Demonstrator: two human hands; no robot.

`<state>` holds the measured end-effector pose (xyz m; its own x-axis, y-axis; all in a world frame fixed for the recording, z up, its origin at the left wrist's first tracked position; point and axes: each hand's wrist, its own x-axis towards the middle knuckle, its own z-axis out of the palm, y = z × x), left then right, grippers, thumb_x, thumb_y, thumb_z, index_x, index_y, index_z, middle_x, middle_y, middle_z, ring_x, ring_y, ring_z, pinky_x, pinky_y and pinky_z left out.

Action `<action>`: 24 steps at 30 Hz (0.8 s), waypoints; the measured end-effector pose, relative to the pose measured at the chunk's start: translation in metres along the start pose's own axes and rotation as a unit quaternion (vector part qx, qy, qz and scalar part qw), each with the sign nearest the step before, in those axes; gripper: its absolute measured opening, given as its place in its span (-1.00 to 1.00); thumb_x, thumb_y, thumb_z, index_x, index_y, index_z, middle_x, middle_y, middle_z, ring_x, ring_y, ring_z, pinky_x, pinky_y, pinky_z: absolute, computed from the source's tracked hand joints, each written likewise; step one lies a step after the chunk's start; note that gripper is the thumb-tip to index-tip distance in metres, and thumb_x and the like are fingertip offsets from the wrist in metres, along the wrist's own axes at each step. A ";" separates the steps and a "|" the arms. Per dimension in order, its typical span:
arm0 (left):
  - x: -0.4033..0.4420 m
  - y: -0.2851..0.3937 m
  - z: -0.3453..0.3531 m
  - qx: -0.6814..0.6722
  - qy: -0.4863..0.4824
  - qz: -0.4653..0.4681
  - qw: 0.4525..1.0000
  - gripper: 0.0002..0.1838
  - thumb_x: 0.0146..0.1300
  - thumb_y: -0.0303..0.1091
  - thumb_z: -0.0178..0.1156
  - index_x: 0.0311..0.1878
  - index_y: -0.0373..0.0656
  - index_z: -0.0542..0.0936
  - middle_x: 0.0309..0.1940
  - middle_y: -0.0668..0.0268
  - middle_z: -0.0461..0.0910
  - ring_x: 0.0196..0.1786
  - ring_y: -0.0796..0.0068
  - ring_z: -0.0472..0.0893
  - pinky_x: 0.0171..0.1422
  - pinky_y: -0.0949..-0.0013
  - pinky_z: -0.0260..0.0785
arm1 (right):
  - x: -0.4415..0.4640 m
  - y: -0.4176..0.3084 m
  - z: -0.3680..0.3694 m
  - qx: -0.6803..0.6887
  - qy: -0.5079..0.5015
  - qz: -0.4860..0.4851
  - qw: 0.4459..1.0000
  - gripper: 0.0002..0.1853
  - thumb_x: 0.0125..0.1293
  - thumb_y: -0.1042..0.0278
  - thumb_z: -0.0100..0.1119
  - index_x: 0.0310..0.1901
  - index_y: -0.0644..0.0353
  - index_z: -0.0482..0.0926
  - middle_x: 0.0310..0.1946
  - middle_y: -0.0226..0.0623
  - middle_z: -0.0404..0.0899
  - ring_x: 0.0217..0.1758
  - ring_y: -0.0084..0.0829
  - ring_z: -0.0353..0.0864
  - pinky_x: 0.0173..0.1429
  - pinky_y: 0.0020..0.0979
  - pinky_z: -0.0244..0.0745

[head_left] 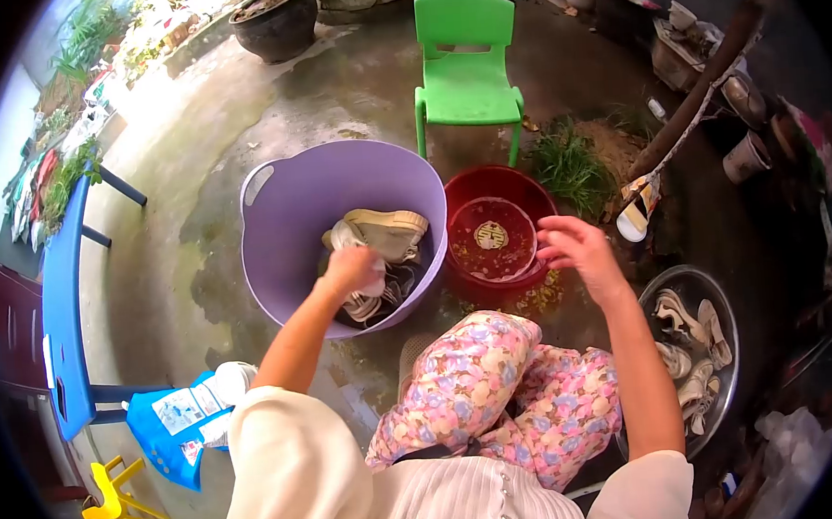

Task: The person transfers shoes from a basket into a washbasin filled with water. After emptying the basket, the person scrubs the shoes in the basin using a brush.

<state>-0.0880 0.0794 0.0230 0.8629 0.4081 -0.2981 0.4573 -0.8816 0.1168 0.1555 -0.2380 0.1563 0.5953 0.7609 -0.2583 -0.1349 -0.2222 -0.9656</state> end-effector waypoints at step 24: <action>-0.032 0.312 -0.135 -0.262 0.138 0.458 0.838 -0.54 0.15 -0.54 0.25 0.16 -0.17 0.47 0.19 0.04 0.40 0.15 -0.08 0.49 0.16 0.14 0.43 | -0.061 0.150 -0.152 0.577 0.351 -0.081 0.733 -0.53 0.35 0.22 0.12 0.22 0.22 0.35 -0.02 -0.16 0.57 -0.02 -0.20 0.66 0.06 -0.07 0.63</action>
<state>0.0563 -0.1768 0.1971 0.8875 -0.2807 0.3655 -0.4550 -0.6595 0.5983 0.2190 -0.4107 0.0319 0.8840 0.1292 -0.4494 -0.3565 0.8082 -0.4688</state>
